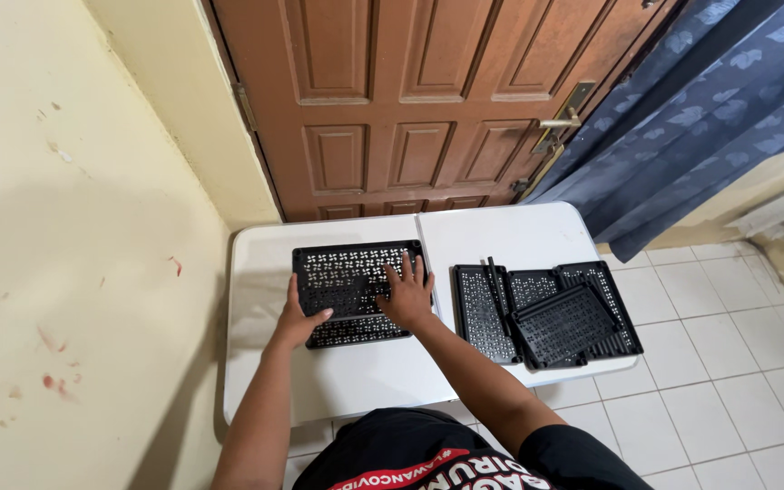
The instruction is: The person uses a black cylindrical tool to press or mark holes in a perforated black plastic tray. They then assemble the tray with a frame and other tray components on a white table.
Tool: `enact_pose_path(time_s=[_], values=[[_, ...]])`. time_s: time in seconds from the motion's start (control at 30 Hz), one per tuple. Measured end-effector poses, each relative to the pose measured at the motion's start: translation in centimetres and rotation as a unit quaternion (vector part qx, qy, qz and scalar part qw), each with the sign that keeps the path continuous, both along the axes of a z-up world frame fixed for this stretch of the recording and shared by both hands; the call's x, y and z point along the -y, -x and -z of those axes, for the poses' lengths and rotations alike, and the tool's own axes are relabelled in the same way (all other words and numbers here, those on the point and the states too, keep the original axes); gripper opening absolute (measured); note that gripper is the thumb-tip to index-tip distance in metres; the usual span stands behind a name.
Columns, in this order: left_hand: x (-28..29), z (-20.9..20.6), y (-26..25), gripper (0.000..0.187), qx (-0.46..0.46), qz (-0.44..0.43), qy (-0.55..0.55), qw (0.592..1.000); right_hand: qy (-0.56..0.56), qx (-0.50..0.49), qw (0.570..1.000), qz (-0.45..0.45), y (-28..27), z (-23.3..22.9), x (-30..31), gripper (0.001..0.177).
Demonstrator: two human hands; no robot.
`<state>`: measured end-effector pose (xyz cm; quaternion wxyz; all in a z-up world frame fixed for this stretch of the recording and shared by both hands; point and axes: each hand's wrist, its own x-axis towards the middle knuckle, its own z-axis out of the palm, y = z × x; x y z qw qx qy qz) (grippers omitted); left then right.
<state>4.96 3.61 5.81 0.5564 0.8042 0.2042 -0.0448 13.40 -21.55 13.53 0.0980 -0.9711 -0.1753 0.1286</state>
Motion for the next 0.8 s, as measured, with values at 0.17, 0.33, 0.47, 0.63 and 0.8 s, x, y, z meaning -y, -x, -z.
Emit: enact_pose_path(time_s=[0.17, 0.33, 0.47, 0.63, 0.8], values=[[-0.1, 0.3, -0.4, 0.131, -0.042, -0.022, 0.011, 0.999, -0.005, 0.005, 0.999, 0.036, -3.2, 0.4, 2.9, 0.084], [0.0, 0.1, 0.1, 0.13, -0.009, -0.033, 0.013, 0.999, -0.137, -0.127, 0.982, 0.027, -4.7, 3.5, 5.8, 0.086], [0.4, -0.5, 0.1, 0.129, -0.023, -0.058, 0.024, 0.998, -0.175, -0.156, 0.972, 0.016, -4.8, 5.5, 6.5, 0.081], [1.1, -1.7, 0.4, 0.126, -0.048, -0.08, 0.016, 0.996, -0.205, -0.166, 0.964, 0.018, -5.0, 6.4, 6.7, 0.082], [1.5, -3.3, 0.3, 0.127, -0.072, -0.069, -0.011, 0.995, -0.209, -0.149, 0.966, 0.013, -5.0, 6.6, 6.8, 0.083]])
